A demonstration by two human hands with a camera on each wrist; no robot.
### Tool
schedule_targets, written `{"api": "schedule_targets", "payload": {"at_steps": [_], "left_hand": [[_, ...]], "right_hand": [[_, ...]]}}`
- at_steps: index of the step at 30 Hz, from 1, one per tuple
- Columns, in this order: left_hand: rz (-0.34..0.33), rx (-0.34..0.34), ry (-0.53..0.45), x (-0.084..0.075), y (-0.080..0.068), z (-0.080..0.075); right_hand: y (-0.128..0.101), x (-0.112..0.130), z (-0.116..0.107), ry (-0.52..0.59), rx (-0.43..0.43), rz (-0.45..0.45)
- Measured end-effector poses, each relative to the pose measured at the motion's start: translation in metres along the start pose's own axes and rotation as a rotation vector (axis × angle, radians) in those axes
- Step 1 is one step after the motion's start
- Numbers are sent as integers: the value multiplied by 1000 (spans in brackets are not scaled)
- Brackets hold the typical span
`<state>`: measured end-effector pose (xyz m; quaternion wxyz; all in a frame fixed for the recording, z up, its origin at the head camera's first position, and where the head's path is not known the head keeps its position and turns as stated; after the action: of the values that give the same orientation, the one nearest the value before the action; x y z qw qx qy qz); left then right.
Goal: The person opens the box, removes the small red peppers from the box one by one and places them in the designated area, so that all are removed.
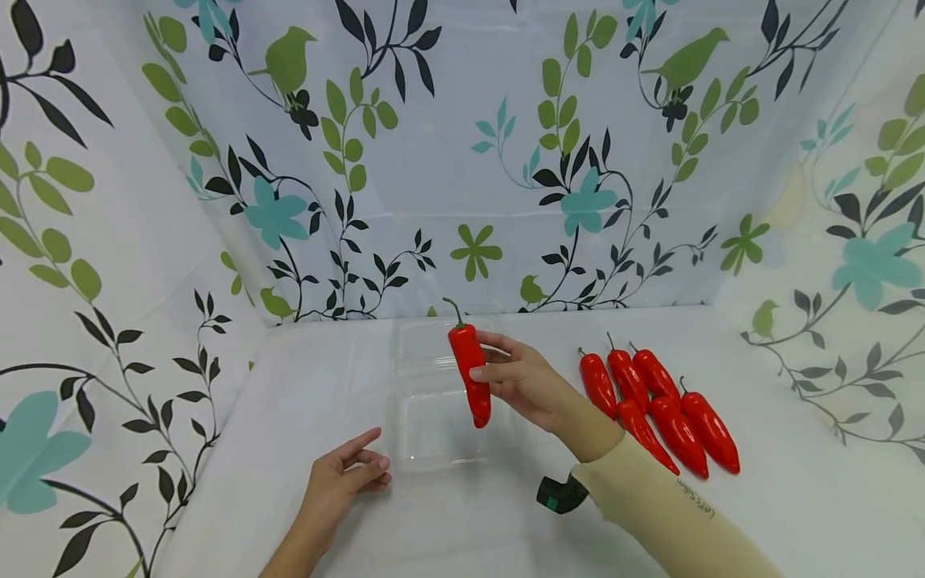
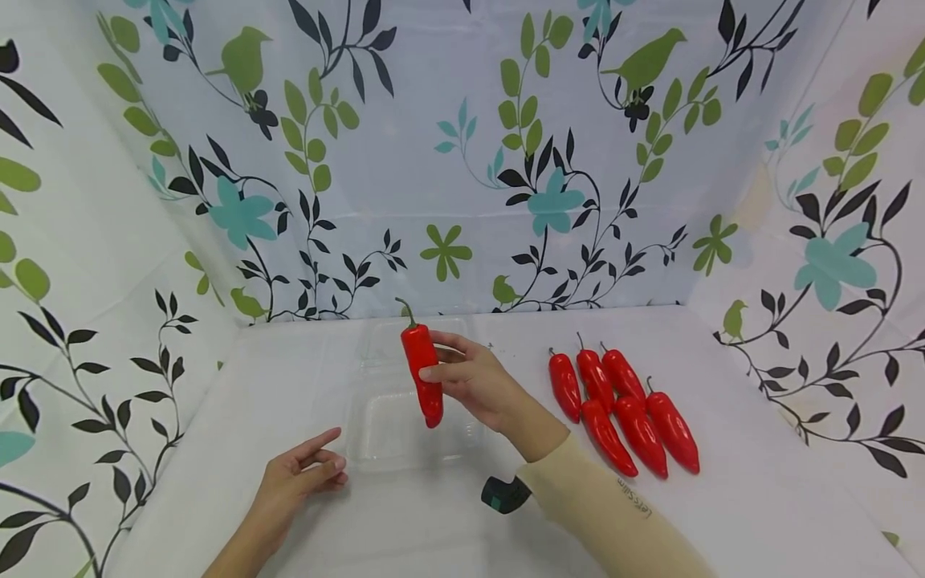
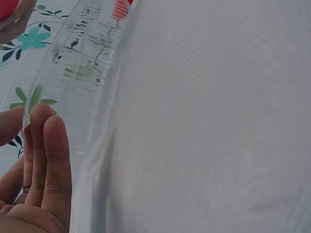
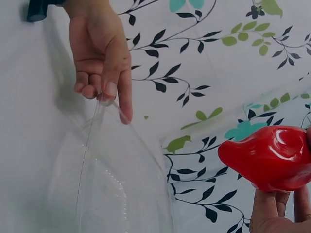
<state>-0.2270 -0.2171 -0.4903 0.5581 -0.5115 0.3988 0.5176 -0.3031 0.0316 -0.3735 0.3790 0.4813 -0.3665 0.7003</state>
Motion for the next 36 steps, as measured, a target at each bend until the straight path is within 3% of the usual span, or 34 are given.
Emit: {"api": "schedule_targets", "payload": {"at_steps": [9, 24, 36], "left_hand": [[12, 8, -3, 1, 3, -2], [-5, 19, -5, 7, 2, -3], [-7, 21, -50, 5, 3, -3]], "right_hand": [[-9, 5, -24, -7, -49, -15], [-41, -17, -81, -45, -172, 27], [-74, -36, -128, -301, -311, 79]]}}
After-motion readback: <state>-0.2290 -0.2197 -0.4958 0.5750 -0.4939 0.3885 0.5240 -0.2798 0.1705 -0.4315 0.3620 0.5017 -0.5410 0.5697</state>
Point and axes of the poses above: each hand's wrist, its own y-axis towards the middle knuckle, its own z-axis out of the palm, x = y × z, the point moved 10 cm from there along y, towards the middle knuckle, and after that the axes turned 6 degrees about -y, right-handed, at the moved point
